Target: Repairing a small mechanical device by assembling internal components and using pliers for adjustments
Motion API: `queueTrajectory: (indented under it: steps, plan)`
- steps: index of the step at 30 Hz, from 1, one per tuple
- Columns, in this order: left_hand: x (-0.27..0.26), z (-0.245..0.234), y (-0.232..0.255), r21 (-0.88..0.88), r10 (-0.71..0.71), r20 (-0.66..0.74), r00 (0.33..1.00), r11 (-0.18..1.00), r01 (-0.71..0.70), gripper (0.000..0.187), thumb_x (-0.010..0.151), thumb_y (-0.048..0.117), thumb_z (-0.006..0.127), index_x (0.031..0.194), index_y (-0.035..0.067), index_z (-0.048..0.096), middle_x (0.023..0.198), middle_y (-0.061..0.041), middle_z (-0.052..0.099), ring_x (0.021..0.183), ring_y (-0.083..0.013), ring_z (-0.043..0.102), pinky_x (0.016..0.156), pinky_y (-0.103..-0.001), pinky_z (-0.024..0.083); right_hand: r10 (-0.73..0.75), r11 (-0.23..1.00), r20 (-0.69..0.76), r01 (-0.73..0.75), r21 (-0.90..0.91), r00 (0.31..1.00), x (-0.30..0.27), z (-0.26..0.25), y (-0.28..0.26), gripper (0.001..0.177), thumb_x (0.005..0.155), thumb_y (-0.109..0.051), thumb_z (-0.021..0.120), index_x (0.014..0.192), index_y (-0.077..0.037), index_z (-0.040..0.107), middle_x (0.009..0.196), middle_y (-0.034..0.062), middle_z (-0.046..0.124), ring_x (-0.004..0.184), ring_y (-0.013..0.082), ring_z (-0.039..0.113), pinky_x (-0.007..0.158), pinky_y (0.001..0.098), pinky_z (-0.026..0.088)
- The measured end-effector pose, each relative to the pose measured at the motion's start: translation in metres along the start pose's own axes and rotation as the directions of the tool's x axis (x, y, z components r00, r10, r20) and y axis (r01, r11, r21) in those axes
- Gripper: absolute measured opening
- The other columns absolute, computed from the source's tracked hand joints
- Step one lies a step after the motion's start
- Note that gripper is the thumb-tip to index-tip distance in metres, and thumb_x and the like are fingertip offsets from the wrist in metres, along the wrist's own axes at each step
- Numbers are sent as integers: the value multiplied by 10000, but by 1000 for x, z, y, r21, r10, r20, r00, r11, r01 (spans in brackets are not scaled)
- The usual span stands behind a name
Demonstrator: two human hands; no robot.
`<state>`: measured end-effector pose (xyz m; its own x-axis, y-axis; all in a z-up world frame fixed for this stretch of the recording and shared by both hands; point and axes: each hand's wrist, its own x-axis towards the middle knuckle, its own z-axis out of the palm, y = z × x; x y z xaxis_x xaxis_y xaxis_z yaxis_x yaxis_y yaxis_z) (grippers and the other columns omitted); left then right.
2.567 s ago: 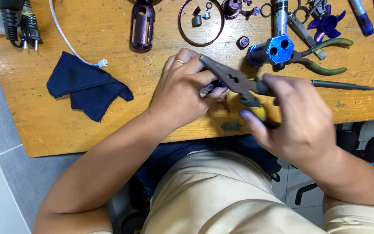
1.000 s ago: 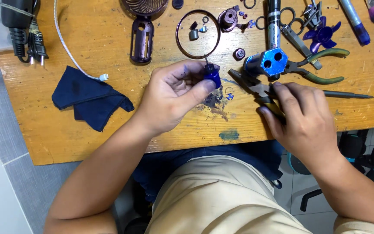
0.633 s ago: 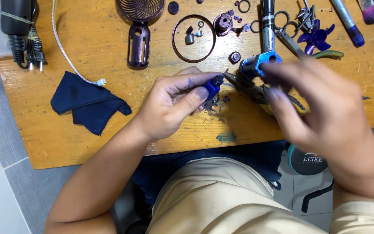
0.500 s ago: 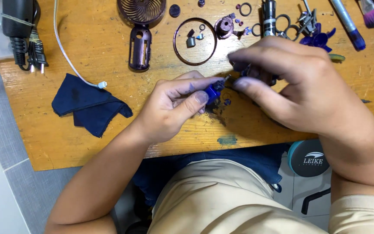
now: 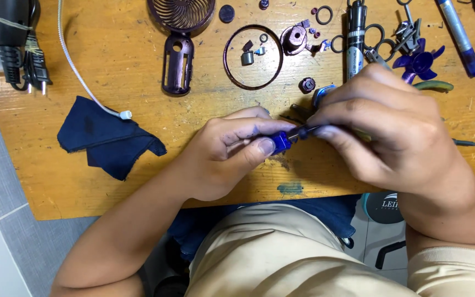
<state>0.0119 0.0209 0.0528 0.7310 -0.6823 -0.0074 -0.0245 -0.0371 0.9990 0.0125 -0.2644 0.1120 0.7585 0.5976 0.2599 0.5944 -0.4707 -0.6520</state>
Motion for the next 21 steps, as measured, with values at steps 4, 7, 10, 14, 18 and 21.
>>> queueTrajectory:
  steps: [4, 7, 10, 14, 18, 21]
  plan:
    - [0, -2, 4, -34, -49, -8, 999, 998, 49, 384, 1197, 234, 574, 1502, 52, 720, 1269, -90, 740, 1143, -214, 735, 1010, -330, 577, 79, 997, -81, -77, 29, 994, -1, -5, -3, 179, 1134, -18, 684, 1075, 126, 773, 1055, 270, 757, 945, 390, 685, 928, 482, 526]
    - [0, -1, 4, -108, -74, -42, 996, 992, 70, 361, 1181, 173, 609, 1494, 29, 716, 1336, -105, 743, 1191, -198, 734, 1006, -307, 584, 128, 986, -162, -107, 130, 979, -2, -5, -3, 228, 1119, -28, 634, 1028, 148, 747, 1007, 275, 743, 925, 379, 701, 913, 466, 534]
    - [-4, 5, -7, -223, -69, -86, 994, 974, 48, 343, 1185, 82, 621, 1506, -11, 695, 1350, -132, 666, 1255, -210, 686, 1053, -298, 558, 134, 976, -191, -96, 196, 972, -4, -2, 0, 213, 1114, -24, 633, 1028, 137, 743, 1004, 260, 742, 938, 363, 713, 910, 441, 545]
    - [-7, 8, -15, -264, -79, -137, 987, 964, 40, 346, 1173, 49, 645, 1510, -5, 697, 1408, -146, 639, 1359, -225, 679, 1162, -300, 576, 162, 967, -206, -114, 229, 965, -5, 0, 1, 149, 1126, 16, 653, 1060, 114, 744, 1036, 251, 753, 961, 344, 718, 930, 415, 558]
    - [-7, 13, -24, -379, -170, -229, 958, 923, 73, 355, 1112, 45, 729, 1456, -40, 709, 1427, -148, 765, 1282, -180, 759, 1174, -311, 645, 153, 968, -214, -102, 231, 965, -7, 3, 2, 148, 1138, 11, 648, 1093, 115, 742, 1060, 256, 757, 975, 343, 726, 939, 415, 568]
    - [-5, 12, -25, -389, -188, -261, 947, 918, 75, 338, 1050, 34, 784, 1382, -16, 746, 1113, -139, 837, 944, -170, 835, 909, -281, 707, 119, 976, -240, -69, 205, 964, -7, 6, 4, 178, 1134, -3, 632, 1059, 118, 740, 1018, 255, 743, 929, 345, 696, 905, 420, 549]
